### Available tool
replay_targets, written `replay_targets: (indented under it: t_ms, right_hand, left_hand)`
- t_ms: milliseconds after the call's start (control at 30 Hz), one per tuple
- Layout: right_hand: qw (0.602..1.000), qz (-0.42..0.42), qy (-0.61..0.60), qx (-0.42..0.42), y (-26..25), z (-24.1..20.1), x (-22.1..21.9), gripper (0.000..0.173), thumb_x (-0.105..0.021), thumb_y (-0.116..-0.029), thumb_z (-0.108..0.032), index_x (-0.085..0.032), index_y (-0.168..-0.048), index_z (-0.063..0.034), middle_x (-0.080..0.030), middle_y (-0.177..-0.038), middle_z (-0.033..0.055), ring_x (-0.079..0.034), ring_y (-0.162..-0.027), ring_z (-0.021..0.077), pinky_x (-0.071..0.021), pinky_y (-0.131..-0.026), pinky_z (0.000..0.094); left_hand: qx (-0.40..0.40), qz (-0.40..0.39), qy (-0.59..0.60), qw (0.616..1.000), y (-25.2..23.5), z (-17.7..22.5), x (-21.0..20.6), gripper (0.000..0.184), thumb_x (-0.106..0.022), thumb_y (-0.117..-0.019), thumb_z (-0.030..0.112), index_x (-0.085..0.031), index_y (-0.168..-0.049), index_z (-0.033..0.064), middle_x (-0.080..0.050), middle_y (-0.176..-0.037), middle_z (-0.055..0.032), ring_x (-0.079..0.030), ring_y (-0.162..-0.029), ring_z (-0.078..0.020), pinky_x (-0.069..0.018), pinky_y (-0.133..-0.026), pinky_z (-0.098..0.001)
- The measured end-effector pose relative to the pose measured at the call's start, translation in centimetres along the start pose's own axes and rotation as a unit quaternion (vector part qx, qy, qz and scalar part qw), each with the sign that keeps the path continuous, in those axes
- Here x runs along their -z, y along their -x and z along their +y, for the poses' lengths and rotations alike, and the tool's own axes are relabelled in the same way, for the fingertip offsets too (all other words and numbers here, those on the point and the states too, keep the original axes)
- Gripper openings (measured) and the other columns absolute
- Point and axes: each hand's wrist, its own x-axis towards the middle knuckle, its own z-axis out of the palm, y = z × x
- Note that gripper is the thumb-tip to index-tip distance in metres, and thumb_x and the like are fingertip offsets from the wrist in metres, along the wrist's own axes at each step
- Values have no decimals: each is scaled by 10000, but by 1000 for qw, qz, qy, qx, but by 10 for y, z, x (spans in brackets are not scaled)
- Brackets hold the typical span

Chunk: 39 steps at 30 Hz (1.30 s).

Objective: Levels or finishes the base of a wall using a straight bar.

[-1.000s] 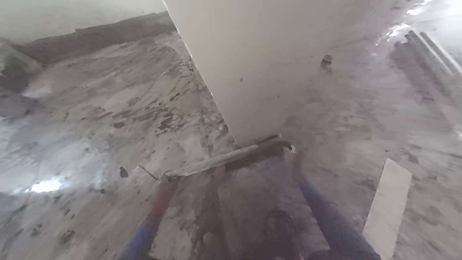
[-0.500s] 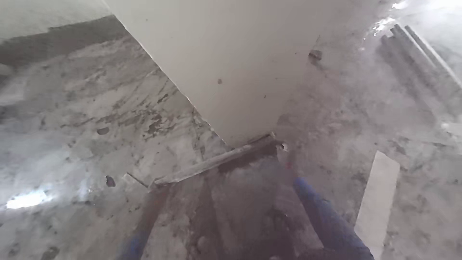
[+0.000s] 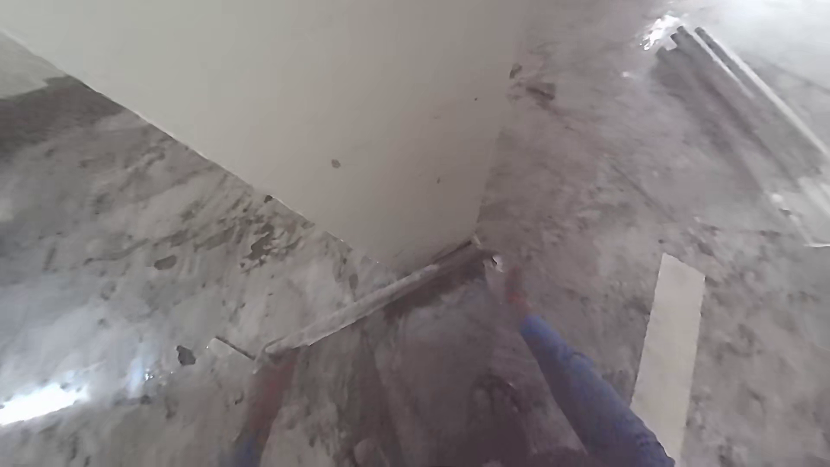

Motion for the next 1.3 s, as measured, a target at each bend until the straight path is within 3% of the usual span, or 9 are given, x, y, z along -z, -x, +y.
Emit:
replay_targets:
  t_ms: [167,367,467,567,667,833,967,1200,1300]
  right_hand:
    - [999,-20,-3,-39,8,-15,6,346,-545,-1059,-277,-682,-1277,-45,-705,-1224,195,-669,-1162,317,-504,-1032,503]
    - [990,89,-63,93,2,9,-15,255,-636,-1005,-187,-743,-1149,-7,-748,-1140,156,-719,-1076,256,-552,-1002,431]
    - [985,104,-64,124,-4,13,-15,229,-665,-979,-176,-757,-1115,-16,-756,-1111,144,-727,-1045,247,-569,-976,435]
    - [984,92,-99,117,-7,17,-20,245,-681,-976,-197,-745,-1147,-35,-750,-1128,115,-718,-1057,190,-571,-985,372]
    - [991,62,-110,39,0,12,-20,306,-653,-1008,-234,-713,-1209,-11,-742,-1152,160,-718,-1068,256,-554,-988,443]
    - [982,96,-137,91,-3,16,-20,247,-671,-985,-159,-732,-1150,14,-745,-1135,169,-723,-1058,252,-563,-993,423]
    - [985,99,-118,76,-1,12,-15,250,-689,-970,-166,-734,-1111,36,-739,-1129,185,-716,-1065,263,-559,-994,411]
    - [989,58,-127,55,-2,6,-4,289,-665,-984,-165,-703,-1191,33,-729,-1167,173,-701,-1102,223,-542,-1018,367]
    - [992,15,-124,23,-6,9,-4,318,-659,-990,-178,-688,-1212,47,-719,-1191,191,-692,-1123,232,-527,-1030,369]
  left_hand:
    - [4,-3,10,1000,-1,-6,-1,576,-688,-995,326,-525,-1422,-26,-595,-1360,-295,-572,-1285,-432,-432,-1098,-600]
    - [-5,7,28,1000,12,10,5,664,-709,-979,272,-420,-1506,-12,-628,-1315,-284,-622,-1217,-422,-465,-1060,-592]
    - [-21,-2,13,1000,13,13,8,644,-713,-982,270,-438,-1487,-20,-631,-1305,-289,-623,-1217,-428,-466,-1062,-588]
    - [-35,-2,25,999,8,5,8,630,-707,-984,241,-434,-1500,3,-614,-1332,-293,-609,-1237,-433,-460,-1069,-593]
    - [-39,1,27,999,-6,-10,3,623,-723,-970,225,-456,-1481,-13,-614,-1330,-291,-609,-1237,-419,-471,-1068,-575]
    - [-34,0,4,999,9,15,10,592,-729,-965,207,-486,-1463,-3,-646,-1284,-278,-628,-1204,-423,-473,-1052,-584]
    - [-40,-2,11,999,11,18,9,584,-714,-971,199,-480,-1462,-14,-641,-1292,-279,-625,-1213,-419,-474,-1058,-578]
    - [-17,-11,-5,1000,13,21,10,566,-693,-989,265,-512,-1422,-51,-635,-1288,-298,-618,-1214,-433,-461,-1065,-595]
    - [-25,-11,7,1000,13,18,9,616,-684,-994,219,-430,-1488,-47,-594,-1345,-316,-581,-1268,-445,-435,-1096,-583]
